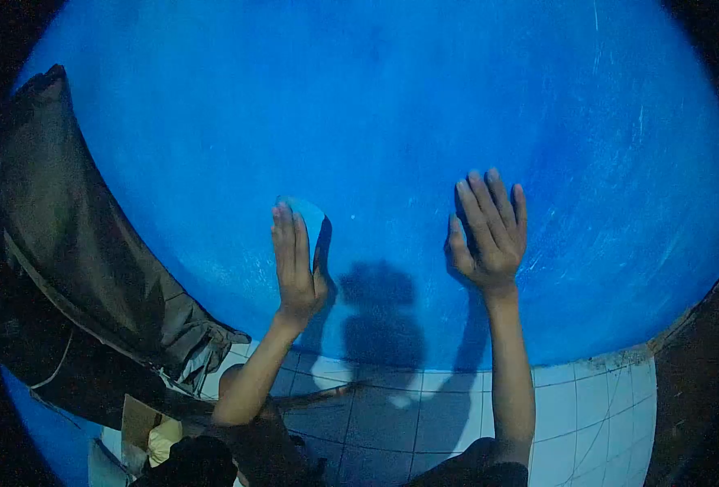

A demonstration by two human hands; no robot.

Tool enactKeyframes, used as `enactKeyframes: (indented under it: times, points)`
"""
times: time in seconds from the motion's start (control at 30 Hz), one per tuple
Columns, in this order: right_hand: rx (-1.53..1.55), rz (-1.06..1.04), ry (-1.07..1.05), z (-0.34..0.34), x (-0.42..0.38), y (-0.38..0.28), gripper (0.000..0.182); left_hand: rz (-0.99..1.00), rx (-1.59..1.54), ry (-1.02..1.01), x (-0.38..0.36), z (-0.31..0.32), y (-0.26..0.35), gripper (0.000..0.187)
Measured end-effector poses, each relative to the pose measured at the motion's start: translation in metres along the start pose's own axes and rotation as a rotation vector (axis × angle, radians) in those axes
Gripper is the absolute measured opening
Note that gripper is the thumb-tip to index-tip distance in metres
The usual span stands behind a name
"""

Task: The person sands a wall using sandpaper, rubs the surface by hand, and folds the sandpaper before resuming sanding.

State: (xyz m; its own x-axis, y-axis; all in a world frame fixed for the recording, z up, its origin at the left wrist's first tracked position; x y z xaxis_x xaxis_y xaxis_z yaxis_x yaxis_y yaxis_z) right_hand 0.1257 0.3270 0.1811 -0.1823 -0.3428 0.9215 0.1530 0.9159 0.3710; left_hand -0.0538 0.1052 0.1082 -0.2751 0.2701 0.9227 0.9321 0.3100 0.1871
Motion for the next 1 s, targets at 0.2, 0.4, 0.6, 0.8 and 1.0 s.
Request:
enactKeyframes:
  times: [0.2,0.4,0.6,0.8,1.0]
  points:
    - [-0.007,-0.003,0.002,0.001,-0.001,0.001,0.039,0.006,-0.005,-0.016,0.001,0.000,0.000,0.063]
    - [-0.008,-0.009,0.005,0.003,-0.003,0.004,0.039,0.015,0.011,-0.031,0.002,0.001,-0.001,0.064]
    - [-0.009,0.012,-0.014,0.000,-0.001,0.002,0.039,0.049,0.012,0.128,0.082,-0.013,0.002,0.061]
    - [-0.007,0.012,-0.006,0.001,0.001,0.001,0.038,0.103,-0.004,-0.052,0.021,0.003,0.007,0.079]
    - [-0.002,0.006,-0.002,-0.001,0.004,-0.001,0.040,0.149,0.047,-0.168,-0.003,0.002,-0.002,0.078]
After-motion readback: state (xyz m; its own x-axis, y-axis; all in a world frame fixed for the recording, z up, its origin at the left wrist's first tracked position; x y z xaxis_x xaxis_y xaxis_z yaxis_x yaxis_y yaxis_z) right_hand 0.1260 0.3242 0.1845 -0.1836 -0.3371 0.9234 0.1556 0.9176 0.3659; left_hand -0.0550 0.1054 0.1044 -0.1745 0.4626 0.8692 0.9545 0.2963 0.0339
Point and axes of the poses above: each hand's wrist, its own x-axis towards the middle knuckle, its own z-axis out of the palm, y = z × x, the point moved 3 cm from there along x, towards the middle knuckle, and after that the axes turned 8 degrees about -z, right-handed, at the moved point
